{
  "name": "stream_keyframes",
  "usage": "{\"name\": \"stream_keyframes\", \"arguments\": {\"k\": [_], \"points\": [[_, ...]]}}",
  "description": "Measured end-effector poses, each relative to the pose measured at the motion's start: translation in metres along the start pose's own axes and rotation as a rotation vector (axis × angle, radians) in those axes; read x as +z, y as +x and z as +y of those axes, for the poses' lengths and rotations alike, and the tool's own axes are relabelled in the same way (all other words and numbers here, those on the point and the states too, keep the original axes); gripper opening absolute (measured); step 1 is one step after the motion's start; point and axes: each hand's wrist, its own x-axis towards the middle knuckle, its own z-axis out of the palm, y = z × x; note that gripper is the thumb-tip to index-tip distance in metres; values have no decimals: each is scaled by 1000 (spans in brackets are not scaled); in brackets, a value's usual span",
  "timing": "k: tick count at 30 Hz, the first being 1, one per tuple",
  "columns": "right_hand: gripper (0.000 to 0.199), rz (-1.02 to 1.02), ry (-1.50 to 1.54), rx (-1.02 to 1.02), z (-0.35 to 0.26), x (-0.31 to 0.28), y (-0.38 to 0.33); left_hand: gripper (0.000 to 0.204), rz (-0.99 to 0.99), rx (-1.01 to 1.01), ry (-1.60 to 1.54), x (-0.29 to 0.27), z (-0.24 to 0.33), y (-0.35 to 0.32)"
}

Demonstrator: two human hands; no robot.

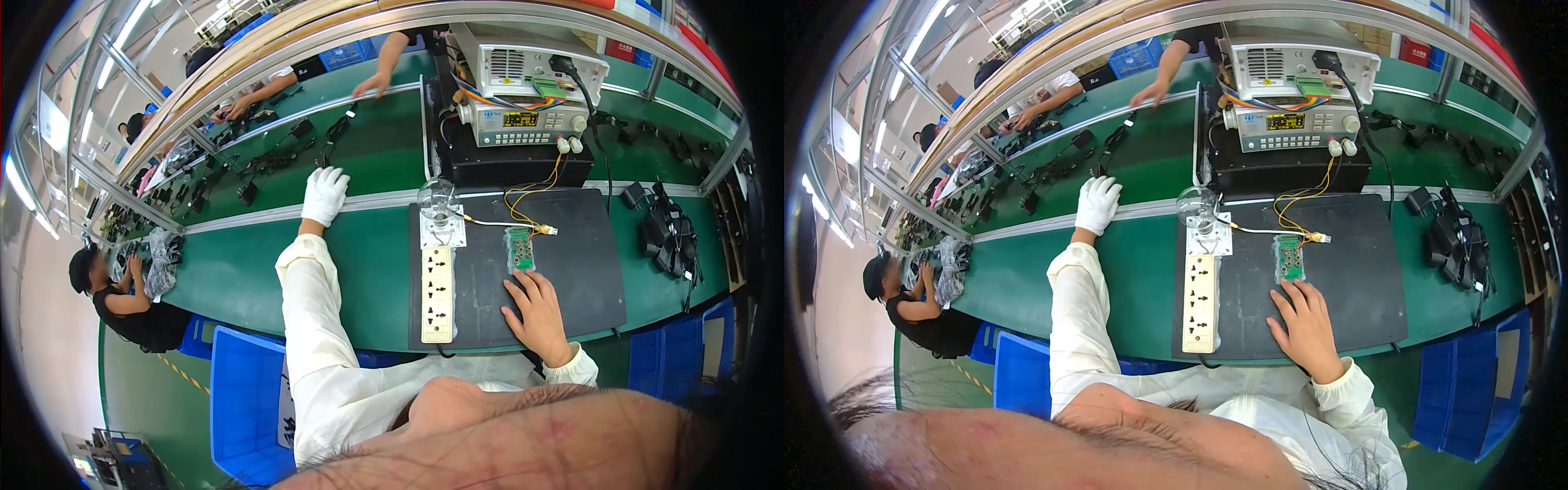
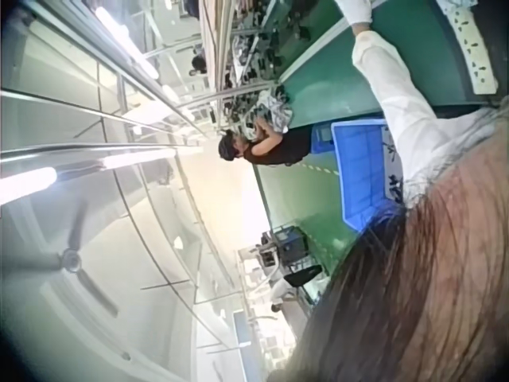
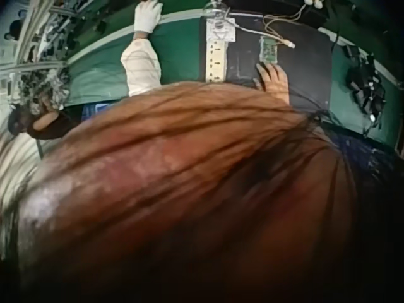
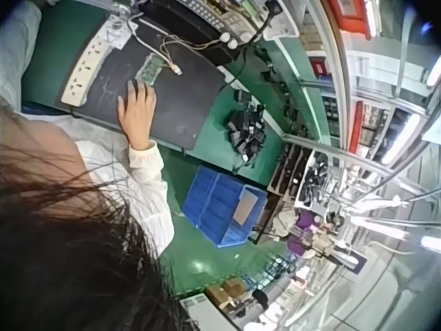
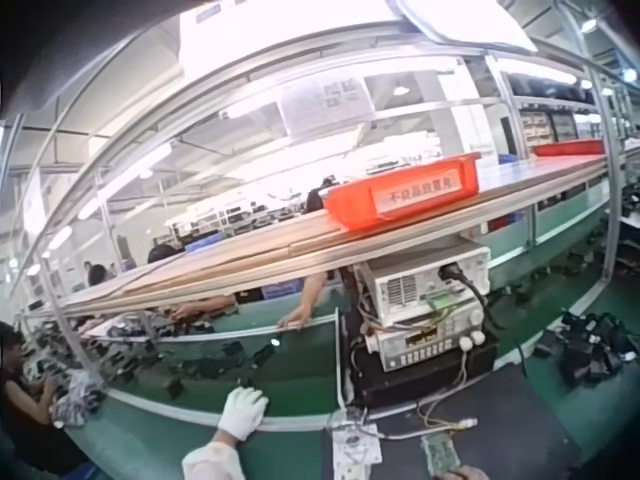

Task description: The person tests power adapters by plugging each one into a power strip, contacting its cable connector against a test circuit board, and placing the tested adapters into a bin and onto the workbench.

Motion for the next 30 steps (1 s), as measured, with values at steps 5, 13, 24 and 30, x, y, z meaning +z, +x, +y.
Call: {"name": "stream_keyframes", "arguments": {"k": [5,13,24,30], "points": [[46,16,-8,-18,0,-1,1,23,14,-189,-27,11,9,19],[46,-2,2,-12,-4,1,5,64,-220,-1412,295,15,-37,-41],[49,-63,9,58,-6,4,6,60,-204,-1174,369,12,-99,-71],[49,-58,-61,69,-11,7,10,51,-268,-1073,344,23,-163,-121]]}}
